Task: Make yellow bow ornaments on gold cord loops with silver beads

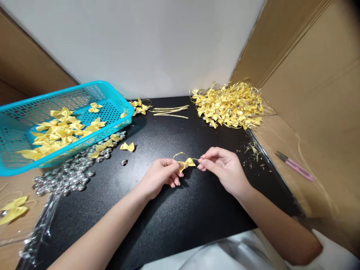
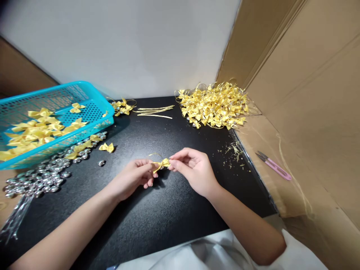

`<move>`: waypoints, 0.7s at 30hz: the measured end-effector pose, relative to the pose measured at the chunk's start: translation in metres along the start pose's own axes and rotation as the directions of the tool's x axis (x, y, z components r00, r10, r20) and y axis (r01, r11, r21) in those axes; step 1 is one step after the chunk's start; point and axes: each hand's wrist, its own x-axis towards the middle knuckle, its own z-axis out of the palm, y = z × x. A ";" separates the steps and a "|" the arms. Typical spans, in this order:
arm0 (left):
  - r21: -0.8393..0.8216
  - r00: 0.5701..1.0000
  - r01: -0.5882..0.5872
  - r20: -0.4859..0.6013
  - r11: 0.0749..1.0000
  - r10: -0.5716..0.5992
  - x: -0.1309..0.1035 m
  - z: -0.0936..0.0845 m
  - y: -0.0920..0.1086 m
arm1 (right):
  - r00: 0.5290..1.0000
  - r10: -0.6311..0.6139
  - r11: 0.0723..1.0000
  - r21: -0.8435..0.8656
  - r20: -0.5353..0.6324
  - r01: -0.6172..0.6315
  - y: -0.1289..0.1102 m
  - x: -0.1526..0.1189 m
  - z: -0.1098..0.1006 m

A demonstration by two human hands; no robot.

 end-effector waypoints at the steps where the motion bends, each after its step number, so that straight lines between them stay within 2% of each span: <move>1: -0.012 0.999 0.020 0.030 1.000 -0.019 0.000 -0.002 0.001 | 0.999 0.021 1.000 -0.017 -0.025 -0.021 0.001 0.001 0.000; 4: 0.003 0.996 0.040 0.077 0.999 -0.041 -0.002 -0.006 0.001 | 0.997 0.057 0.998 -0.036 -0.057 -0.059 0.004 0.002 0.000; 10: 0.091 0.997 0.004 0.075 0.996 -0.011 -0.005 -0.001 0.001 | 0.997 0.066 0.998 -0.001 -0.039 -0.066 0.004 0.002 0.001; 17: 0.244 0.997 -0.078 -0.003 0.967 0.082 -0.007 0.004 -0.001 | 0.999 0.013 0.996 0.089 0.046 -0.017 0.001 -0.001 0.001; 21: 0.312 0.995 -0.086 -0.016 0.946 0.096 -0.007 0.005 -0.001 | 0.999 -0.012 0.995 0.102 0.042 0.007 0.001 0.000 0.002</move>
